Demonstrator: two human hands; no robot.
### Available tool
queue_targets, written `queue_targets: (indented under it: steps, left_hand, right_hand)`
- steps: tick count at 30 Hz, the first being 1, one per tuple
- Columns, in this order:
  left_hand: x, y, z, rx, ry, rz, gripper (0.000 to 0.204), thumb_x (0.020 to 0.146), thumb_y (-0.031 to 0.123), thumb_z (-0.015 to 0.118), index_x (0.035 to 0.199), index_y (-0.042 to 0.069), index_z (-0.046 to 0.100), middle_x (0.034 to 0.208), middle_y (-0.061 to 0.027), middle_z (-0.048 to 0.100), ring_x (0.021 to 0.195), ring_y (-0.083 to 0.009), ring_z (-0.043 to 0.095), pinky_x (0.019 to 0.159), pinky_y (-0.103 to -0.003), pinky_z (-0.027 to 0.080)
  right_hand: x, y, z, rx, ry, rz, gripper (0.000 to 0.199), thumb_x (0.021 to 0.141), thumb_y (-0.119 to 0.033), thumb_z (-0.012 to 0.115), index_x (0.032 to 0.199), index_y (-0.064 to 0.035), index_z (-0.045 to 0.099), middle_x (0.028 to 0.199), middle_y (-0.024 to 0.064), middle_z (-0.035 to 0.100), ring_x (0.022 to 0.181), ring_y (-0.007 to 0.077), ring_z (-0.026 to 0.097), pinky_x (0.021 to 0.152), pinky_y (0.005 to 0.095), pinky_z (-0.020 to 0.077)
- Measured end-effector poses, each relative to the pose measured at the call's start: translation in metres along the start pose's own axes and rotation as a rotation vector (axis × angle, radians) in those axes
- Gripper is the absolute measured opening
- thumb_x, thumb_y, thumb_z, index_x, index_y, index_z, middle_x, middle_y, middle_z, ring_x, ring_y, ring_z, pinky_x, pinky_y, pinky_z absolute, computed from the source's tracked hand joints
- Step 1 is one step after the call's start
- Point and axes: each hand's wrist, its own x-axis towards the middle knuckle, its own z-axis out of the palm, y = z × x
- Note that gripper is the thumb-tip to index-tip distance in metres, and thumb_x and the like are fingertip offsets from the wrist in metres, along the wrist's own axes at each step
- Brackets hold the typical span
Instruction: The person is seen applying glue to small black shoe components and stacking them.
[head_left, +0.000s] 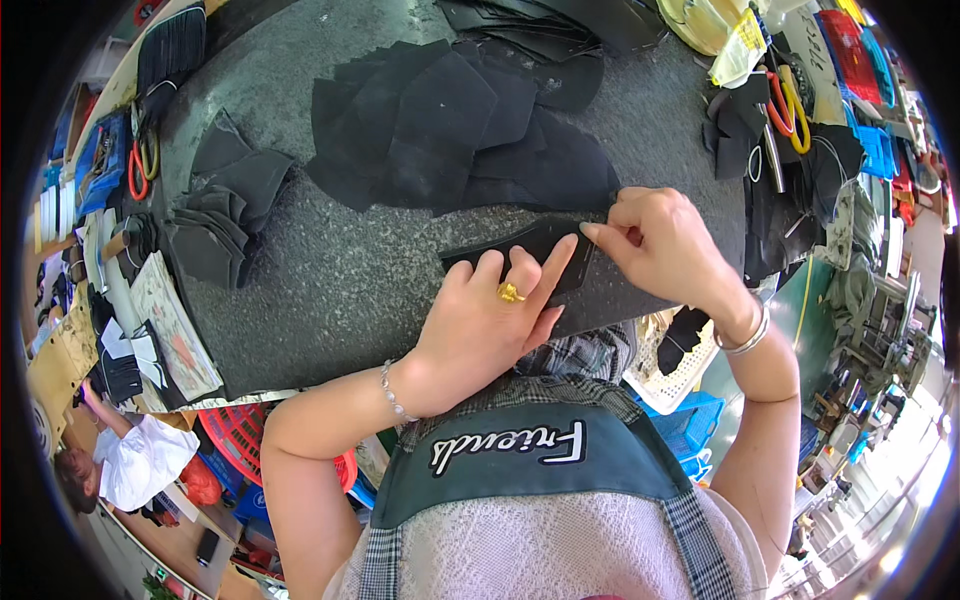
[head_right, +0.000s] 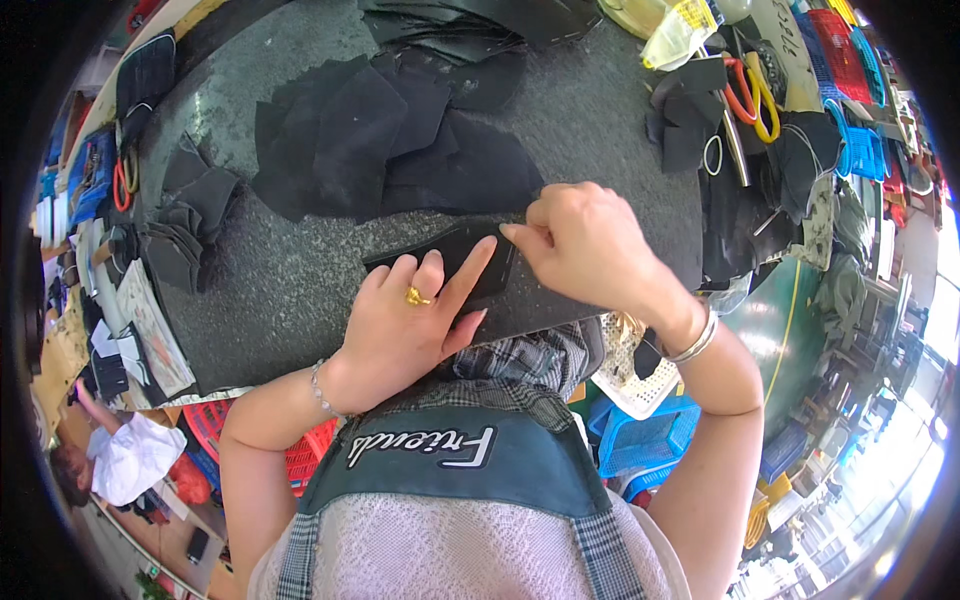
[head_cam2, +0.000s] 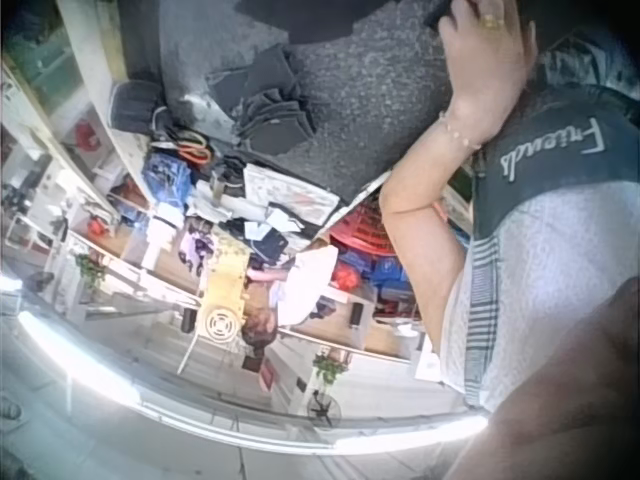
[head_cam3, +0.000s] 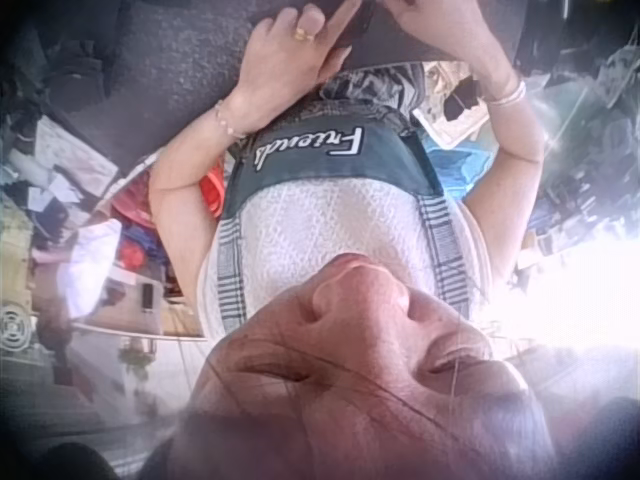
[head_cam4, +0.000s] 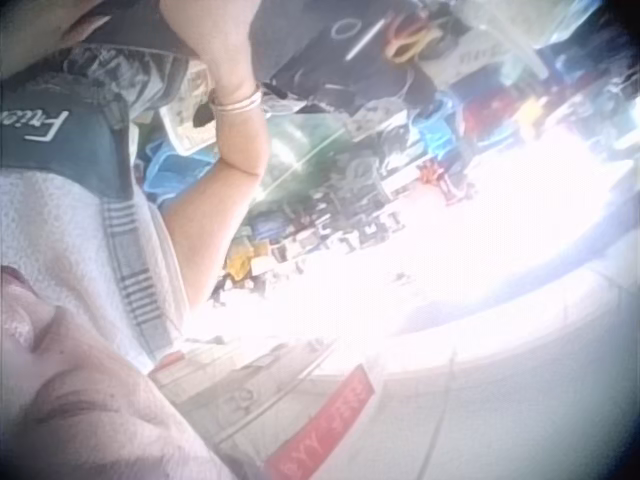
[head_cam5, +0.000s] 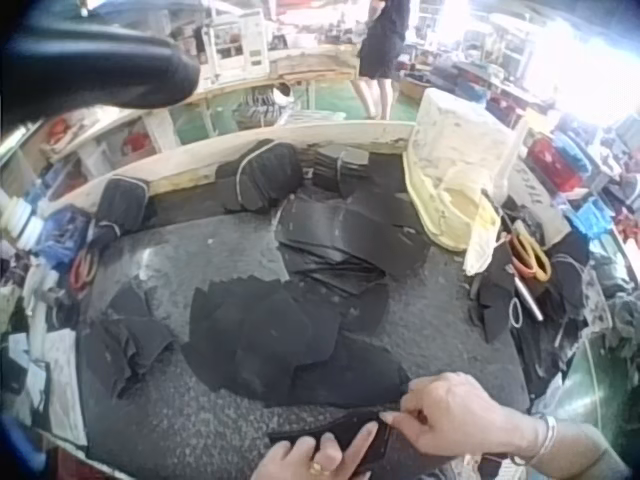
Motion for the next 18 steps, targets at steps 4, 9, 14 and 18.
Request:
queue_targets:
  steps: [4,9,14,18]
  left_hand:
    - [0.002,0.001,-0.001,0.022,-0.076,-0.046,0.067,0.082,0.037,0.068,0.142,0.014,0.048,0.098,-0.0092,0.047,0.081,-0.0225,0.048,0.064,-0.034,0.044]
    - [0.002,0.003,0.004,-0.027,-0.085,-0.047,0.073,0.079,0.040,0.071,0.141,0.009,0.049,0.102,-0.0094,0.048,0.083,-0.0222,0.049,0.068,-0.035,0.044]
    - [-0.028,-0.004,-0.001,0.006,0.015,-0.116,0.071,0.075,0.039,0.074,0.135,0.005,0.055,0.118,-0.0109,0.053,0.095,-0.0250,0.050,0.085,-0.040,0.040]
    - [-0.015,-0.004,-0.007,-0.029,0.048,-0.163,0.062,0.076,0.028,0.075,0.131,0.005,0.057,0.124,-0.0123,0.052,0.105,-0.0295,0.051,0.090,-0.043,0.039]
  right_hand:
    - [-0.009,0.010,-0.019,-0.213,0.065,0.077,0.028,0.082,-0.021,0.071,0.064,-0.0008,0.063,0.070,0.0166,0.058,0.061,0.0369,0.059,0.057,0.0474,0.0458]
    - [-0.040,-0.030,0.015,-0.210,0.261,-0.308,0.042,0.079,-0.025,0.071,0.106,0.0059,0.066,0.114,0.0198,0.063,0.111,0.0355,0.060,0.096,0.0433,0.0480]
    - [-0.058,-0.019,0.023,-0.603,0.078,-0.355,0.066,0.074,-0.025,0.068,0.124,0.0148,0.052,0.128,0.0203,0.056,0.135,0.0325,0.042,0.112,0.0599,0.0252]
    - [-0.053,-0.025,0.029,-0.477,0.140,-0.317,0.058,0.075,-0.017,0.070,0.122,0.0137,0.054,0.125,0.0188,0.058,0.132,0.0323,0.046,0.112,0.0597,0.0256]
